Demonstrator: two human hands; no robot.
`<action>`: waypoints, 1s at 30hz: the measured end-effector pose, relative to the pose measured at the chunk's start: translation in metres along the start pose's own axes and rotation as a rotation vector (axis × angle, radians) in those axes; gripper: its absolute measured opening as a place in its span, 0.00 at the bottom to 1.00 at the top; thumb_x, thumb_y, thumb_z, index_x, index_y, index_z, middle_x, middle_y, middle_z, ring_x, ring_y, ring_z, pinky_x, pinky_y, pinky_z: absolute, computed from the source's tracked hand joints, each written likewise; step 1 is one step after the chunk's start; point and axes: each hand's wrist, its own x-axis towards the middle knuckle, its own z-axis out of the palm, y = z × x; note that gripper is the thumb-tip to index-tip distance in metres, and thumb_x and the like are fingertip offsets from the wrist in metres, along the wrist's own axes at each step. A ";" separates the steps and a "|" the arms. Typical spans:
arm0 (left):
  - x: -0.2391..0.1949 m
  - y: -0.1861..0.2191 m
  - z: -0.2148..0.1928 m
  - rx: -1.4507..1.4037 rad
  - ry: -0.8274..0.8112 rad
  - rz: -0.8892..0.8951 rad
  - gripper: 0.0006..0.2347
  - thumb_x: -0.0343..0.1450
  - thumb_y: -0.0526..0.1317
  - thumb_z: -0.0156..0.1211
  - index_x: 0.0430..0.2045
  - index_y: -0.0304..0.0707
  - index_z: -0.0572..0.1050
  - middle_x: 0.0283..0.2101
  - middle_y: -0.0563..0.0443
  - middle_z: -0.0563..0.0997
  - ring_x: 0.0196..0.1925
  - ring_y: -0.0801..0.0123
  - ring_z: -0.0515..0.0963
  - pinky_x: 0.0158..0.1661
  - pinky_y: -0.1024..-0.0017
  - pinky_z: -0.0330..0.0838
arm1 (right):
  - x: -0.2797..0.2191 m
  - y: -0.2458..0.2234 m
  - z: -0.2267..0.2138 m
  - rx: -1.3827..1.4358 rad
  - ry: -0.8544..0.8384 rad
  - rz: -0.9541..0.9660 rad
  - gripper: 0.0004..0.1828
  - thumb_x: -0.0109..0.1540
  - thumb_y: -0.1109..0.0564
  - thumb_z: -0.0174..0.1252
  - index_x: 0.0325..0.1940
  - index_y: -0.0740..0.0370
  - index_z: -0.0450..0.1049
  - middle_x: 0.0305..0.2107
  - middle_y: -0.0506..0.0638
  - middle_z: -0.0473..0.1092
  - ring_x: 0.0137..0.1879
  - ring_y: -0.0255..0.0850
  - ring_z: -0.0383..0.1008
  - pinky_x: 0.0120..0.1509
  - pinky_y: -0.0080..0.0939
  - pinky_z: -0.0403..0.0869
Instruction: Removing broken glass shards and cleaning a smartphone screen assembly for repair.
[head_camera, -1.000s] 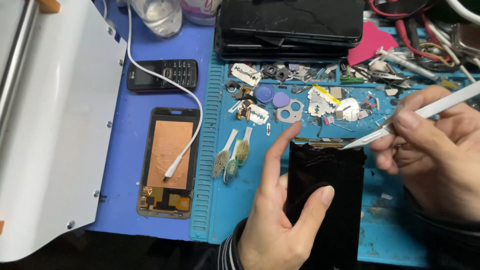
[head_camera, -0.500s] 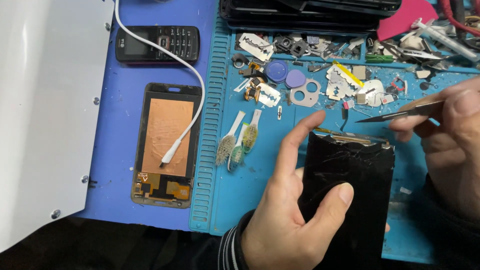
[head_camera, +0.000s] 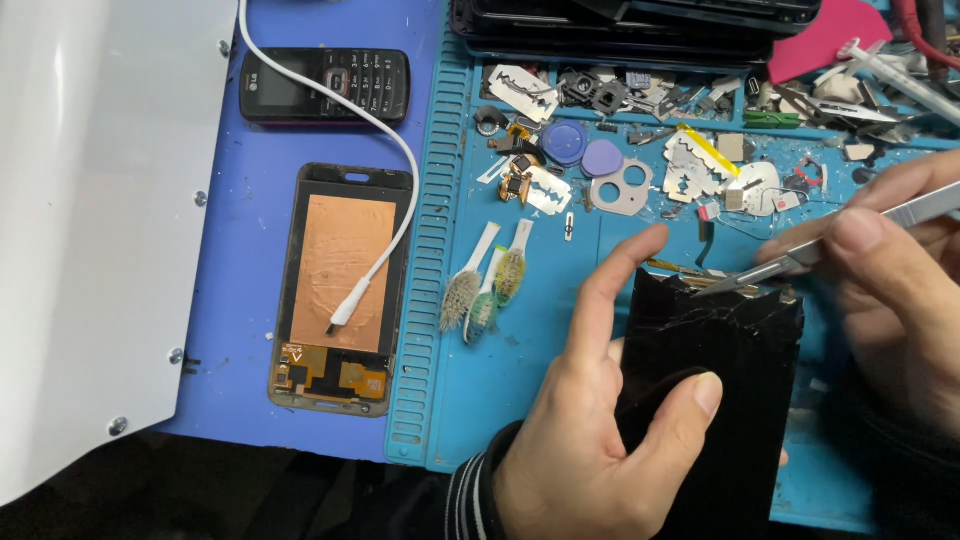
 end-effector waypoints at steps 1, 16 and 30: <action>0.000 -0.001 0.000 0.017 0.007 0.014 0.32 0.72 0.27 0.43 0.73 0.21 0.39 0.41 0.32 0.76 0.32 0.64 0.76 0.36 0.71 0.72 | 0.000 0.001 -0.002 -0.019 -0.009 0.012 0.13 0.74 0.57 0.44 0.61 0.65 0.59 0.33 0.62 0.71 0.21 0.31 0.55 0.18 0.27 0.58; 0.000 -0.003 0.000 0.129 0.021 0.050 0.32 0.71 0.27 0.44 0.72 0.23 0.42 0.44 0.33 0.77 0.35 0.66 0.75 0.40 0.71 0.73 | 0.001 -0.014 0.007 -0.024 0.033 -0.017 0.11 0.76 0.68 0.41 0.62 0.77 0.55 0.37 0.71 0.68 0.43 0.57 0.79 0.49 0.47 0.81; -0.002 -0.008 0.004 0.020 -0.020 0.107 0.30 0.72 0.28 0.43 0.72 0.27 0.42 0.56 0.27 0.73 0.51 0.54 0.76 0.53 0.62 0.71 | 0.005 0.020 -0.001 0.454 -0.004 -0.016 0.07 0.68 0.67 0.54 0.50 0.70 0.69 0.36 0.61 0.75 0.39 0.46 0.81 0.44 0.34 0.80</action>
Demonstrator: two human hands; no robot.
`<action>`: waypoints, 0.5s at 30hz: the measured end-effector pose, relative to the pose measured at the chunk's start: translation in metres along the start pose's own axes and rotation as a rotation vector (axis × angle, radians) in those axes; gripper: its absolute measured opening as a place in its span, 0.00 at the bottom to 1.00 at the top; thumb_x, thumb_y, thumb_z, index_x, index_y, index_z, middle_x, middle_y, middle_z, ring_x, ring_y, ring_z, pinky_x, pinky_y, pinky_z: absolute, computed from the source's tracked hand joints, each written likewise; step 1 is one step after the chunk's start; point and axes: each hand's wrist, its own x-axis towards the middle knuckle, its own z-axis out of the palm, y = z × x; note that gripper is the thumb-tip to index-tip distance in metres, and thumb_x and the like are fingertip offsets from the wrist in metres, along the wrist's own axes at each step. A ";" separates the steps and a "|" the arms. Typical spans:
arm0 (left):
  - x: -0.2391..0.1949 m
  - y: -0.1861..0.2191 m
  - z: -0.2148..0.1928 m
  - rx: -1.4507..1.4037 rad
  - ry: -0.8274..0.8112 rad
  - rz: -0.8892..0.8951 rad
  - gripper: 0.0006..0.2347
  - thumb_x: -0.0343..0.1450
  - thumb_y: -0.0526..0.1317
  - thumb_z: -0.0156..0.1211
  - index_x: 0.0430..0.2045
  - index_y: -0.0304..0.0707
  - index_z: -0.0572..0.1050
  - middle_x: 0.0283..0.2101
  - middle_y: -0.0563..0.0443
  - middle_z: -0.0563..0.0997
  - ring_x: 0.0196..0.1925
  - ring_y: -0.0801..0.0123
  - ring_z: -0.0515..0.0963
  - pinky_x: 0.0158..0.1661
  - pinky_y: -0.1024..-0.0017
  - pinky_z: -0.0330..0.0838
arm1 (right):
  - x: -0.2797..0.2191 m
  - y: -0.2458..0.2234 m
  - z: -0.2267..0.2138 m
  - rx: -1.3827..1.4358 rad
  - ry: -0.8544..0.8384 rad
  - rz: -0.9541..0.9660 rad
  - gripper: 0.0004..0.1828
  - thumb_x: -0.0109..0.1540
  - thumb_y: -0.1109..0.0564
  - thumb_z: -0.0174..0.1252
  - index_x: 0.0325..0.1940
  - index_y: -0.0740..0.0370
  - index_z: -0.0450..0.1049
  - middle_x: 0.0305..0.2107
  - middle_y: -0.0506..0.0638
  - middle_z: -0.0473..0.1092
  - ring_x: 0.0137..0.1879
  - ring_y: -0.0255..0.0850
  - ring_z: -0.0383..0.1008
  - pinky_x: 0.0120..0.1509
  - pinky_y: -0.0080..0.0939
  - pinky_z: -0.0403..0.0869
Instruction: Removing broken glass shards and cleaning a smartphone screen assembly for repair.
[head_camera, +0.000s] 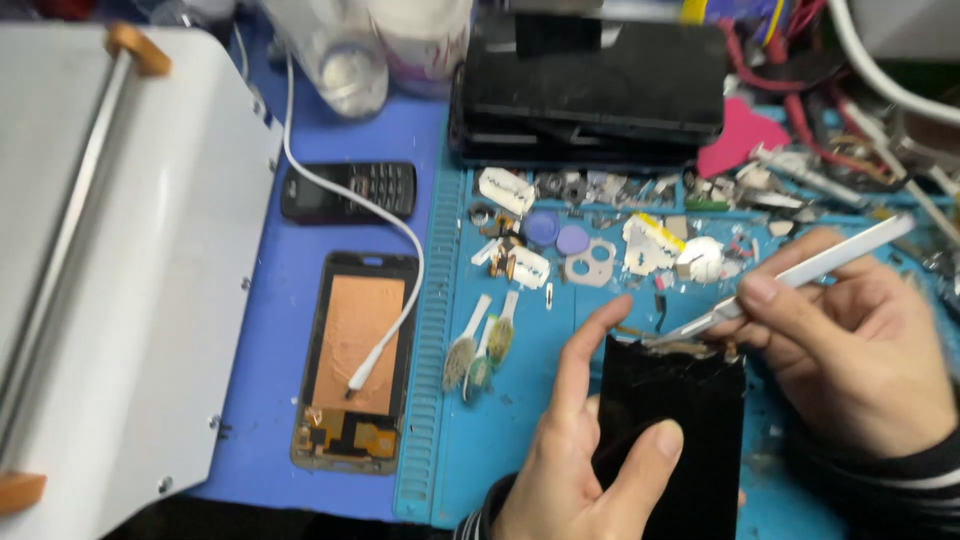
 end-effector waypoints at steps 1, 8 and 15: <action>0.001 -0.002 0.000 -0.002 0.004 0.028 0.29 0.73 0.30 0.43 0.71 0.28 0.44 0.64 0.28 0.70 0.66 0.52 0.71 0.66 0.59 0.63 | 0.003 0.005 -0.004 0.033 0.017 0.036 0.08 0.66 0.67 0.57 0.49 0.71 0.71 0.33 0.59 0.74 0.37 0.45 0.80 0.41 0.34 0.78; 0.011 -0.040 -0.006 -0.047 0.011 0.115 0.31 0.74 0.42 0.50 0.71 0.27 0.45 0.68 0.29 0.66 0.71 0.49 0.67 0.69 0.55 0.56 | 0.016 0.019 -0.008 0.122 -0.006 0.073 0.10 0.64 0.66 0.59 0.46 0.77 0.73 0.28 0.66 0.76 0.35 0.53 0.83 0.37 0.42 0.78; 0.009 -0.035 -0.007 0.045 0.013 0.079 0.31 0.73 0.40 0.48 0.71 0.27 0.44 0.66 0.29 0.69 0.70 0.48 0.69 0.67 0.54 0.58 | 0.015 0.019 -0.003 0.137 -0.018 0.075 0.09 0.63 0.67 0.59 0.46 0.77 0.73 0.29 0.68 0.77 0.36 0.54 0.83 0.37 0.41 0.78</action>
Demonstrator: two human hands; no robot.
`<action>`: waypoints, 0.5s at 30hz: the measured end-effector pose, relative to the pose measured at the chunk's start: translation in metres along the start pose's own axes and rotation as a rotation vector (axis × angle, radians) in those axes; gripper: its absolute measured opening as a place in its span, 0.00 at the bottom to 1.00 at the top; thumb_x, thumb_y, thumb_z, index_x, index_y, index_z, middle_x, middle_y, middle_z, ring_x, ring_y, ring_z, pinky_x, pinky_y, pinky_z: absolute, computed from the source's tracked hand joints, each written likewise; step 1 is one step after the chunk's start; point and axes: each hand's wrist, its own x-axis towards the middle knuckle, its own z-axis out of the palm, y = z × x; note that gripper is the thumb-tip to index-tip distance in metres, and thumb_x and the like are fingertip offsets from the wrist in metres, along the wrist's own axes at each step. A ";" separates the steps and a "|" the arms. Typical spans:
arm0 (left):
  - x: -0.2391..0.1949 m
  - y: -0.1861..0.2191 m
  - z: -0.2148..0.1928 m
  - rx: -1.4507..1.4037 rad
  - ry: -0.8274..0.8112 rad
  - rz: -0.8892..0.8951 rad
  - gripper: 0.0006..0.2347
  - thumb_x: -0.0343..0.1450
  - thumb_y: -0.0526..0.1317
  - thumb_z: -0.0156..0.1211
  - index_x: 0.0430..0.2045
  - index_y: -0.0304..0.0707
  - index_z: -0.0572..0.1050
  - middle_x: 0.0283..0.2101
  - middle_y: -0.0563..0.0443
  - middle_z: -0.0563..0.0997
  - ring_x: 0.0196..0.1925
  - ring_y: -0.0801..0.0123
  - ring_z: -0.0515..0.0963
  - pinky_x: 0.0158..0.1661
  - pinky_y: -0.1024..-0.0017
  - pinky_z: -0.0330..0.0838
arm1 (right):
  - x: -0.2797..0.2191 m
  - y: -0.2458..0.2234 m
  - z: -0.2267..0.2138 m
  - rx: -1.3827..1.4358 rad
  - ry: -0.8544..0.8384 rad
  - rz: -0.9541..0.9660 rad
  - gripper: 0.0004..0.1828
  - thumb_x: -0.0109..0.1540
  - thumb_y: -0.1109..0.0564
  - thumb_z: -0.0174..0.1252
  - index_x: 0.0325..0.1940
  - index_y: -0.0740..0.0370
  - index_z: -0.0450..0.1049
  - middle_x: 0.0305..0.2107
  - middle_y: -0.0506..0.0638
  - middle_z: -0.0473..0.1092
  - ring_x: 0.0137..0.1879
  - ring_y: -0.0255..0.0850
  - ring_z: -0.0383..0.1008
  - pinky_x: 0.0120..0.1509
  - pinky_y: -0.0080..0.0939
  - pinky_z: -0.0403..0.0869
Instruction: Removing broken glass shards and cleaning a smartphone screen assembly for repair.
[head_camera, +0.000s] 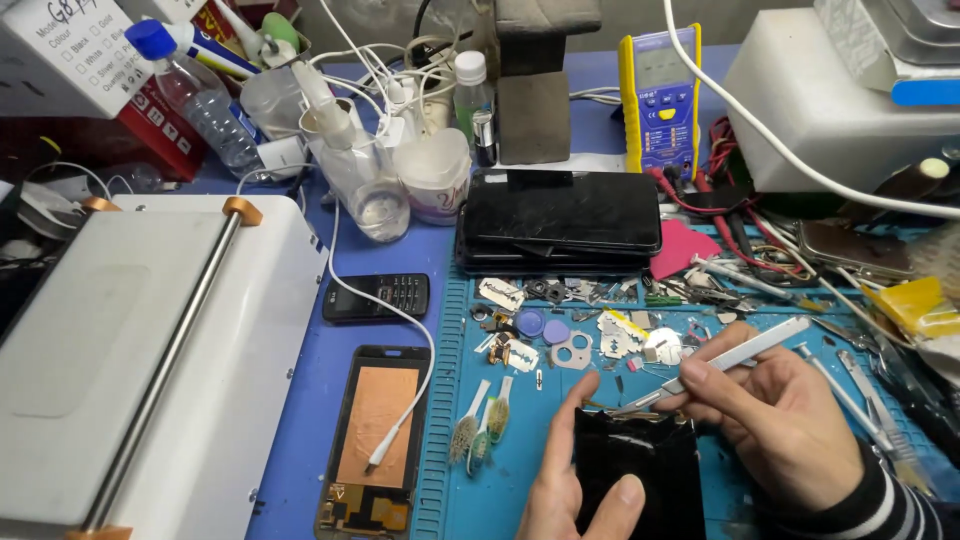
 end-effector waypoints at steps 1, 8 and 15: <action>0.000 0.000 -0.001 0.018 0.001 0.001 0.32 0.74 0.41 0.48 0.71 0.27 0.44 0.65 0.29 0.70 0.68 0.49 0.72 0.66 0.56 0.60 | -0.001 -0.001 0.001 -0.016 -0.014 -0.017 0.09 0.63 0.67 0.59 0.45 0.78 0.73 0.28 0.68 0.78 0.36 0.53 0.83 0.38 0.42 0.79; -0.001 0.000 -0.001 -0.044 -0.059 0.044 0.31 0.76 0.38 0.46 0.71 0.26 0.38 0.69 0.25 0.64 0.72 0.46 0.65 0.69 0.53 0.55 | -0.001 0.000 0.002 0.009 0.002 -0.015 0.08 0.64 0.67 0.59 0.45 0.77 0.73 0.29 0.65 0.76 0.35 0.50 0.81 0.38 0.41 0.77; 0.001 0.001 -0.002 -0.046 -0.040 0.028 0.33 0.76 0.40 0.47 0.71 0.30 0.34 0.66 0.22 0.67 0.67 0.47 0.72 0.64 0.56 0.64 | 0.000 -0.001 0.001 0.019 0.014 0.001 0.08 0.64 0.68 0.58 0.46 0.76 0.71 0.30 0.69 0.77 0.37 0.54 0.82 0.38 0.42 0.78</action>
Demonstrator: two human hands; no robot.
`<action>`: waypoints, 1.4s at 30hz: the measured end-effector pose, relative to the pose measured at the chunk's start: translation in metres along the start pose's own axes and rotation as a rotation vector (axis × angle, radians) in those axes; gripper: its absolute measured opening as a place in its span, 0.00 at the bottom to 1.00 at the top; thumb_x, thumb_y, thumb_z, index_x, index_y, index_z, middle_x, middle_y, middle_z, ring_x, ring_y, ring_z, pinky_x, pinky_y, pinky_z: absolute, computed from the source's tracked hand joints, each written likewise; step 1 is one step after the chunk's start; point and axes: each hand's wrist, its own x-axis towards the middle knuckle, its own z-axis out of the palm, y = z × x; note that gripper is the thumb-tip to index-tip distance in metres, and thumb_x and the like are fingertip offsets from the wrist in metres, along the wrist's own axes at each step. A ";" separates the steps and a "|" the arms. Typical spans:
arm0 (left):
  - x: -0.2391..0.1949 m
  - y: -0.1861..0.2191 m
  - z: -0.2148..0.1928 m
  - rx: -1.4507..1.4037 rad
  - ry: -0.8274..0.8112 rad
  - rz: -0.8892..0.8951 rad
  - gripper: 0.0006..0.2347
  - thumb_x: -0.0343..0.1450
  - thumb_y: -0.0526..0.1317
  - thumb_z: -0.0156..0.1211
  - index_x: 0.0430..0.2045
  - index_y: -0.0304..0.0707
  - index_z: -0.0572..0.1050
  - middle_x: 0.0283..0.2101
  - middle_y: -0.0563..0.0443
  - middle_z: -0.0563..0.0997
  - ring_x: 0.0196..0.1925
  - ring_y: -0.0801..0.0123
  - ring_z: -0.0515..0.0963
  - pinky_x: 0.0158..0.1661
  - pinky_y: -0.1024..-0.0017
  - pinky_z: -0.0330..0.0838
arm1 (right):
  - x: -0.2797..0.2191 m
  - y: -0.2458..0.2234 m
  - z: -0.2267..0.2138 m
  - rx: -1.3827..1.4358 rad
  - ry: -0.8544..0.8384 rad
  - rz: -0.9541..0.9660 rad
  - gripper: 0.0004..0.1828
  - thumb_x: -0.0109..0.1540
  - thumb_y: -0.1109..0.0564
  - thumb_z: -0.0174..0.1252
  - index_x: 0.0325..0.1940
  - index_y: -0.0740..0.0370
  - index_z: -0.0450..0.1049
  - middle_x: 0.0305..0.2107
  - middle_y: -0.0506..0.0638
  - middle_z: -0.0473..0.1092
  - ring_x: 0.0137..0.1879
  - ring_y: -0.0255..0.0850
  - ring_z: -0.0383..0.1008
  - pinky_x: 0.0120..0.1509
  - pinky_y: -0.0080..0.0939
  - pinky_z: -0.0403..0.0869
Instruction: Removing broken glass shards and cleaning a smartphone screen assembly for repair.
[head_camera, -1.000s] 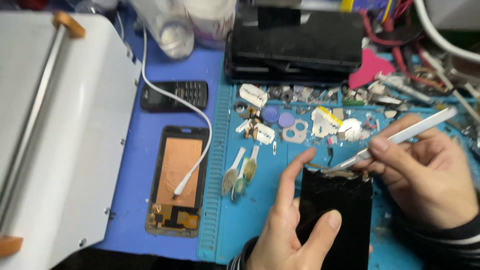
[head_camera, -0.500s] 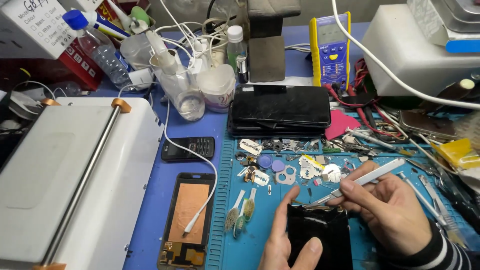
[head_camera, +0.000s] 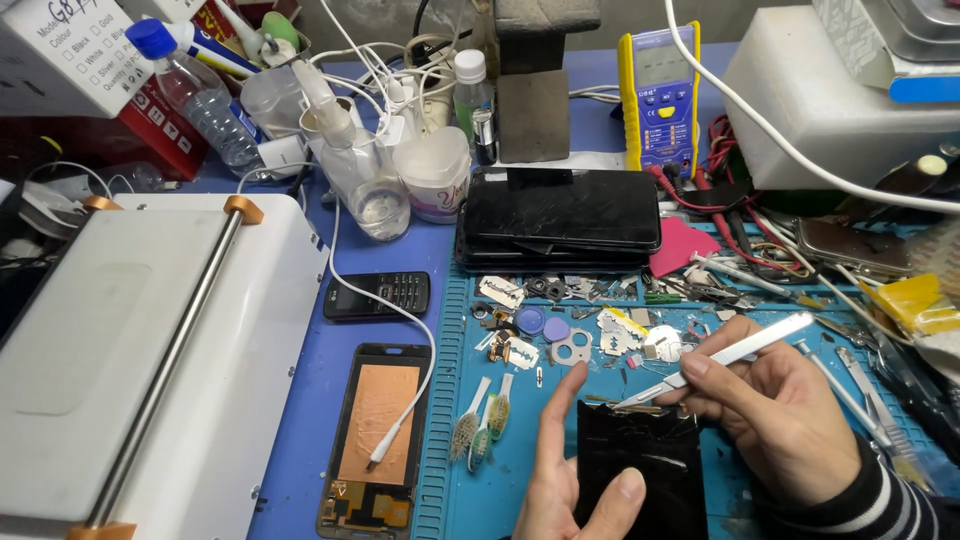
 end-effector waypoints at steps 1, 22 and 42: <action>0.000 0.000 0.000 0.008 -0.002 -0.001 0.33 0.76 0.40 0.47 0.71 0.30 0.33 0.65 0.22 0.68 0.65 0.49 0.74 0.62 0.58 0.67 | 0.000 0.000 0.000 -0.006 0.003 0.006 0.08 0.64 0.68 0.58 0.46 0.76 0.71 0.29 0.70 0.77 0.37 0.54 0.82 0.38 0.42 0.77; -0.001 0.014 0.003 0.044 0.087 -0.135 0.35 0.69 0.31 0.49 0.71 0.31 0.40 0.51 0.35 0.82 0.45 0.73 0.82 0.50 0.79 0.72 | 0.001 -0.012 0.006 -0.048 0.053 0.032 0.09 0.64 0.68 0.56 0.48 0.78 0.71 0.32 0.74 0.78 0.39 0.58 0.83 0.36 0.45 0.78; -0.002 0.022 0.008 0.008 0.088 -0.121 0.34 0.70 0.30 0.48 0.72 0.33 0.40 0.55 0.33 0.80 0.49 0.68 0.81 0.52 0.75 0.71 | -0.006 -0.017 0.010 -0.147 0.100 -0.035 0.07 0.65 0.68 0.57 0.46 0.75 0.70 0.30 0.68 0.78 0.35 0.50 0.81 0.34 0.36 0.74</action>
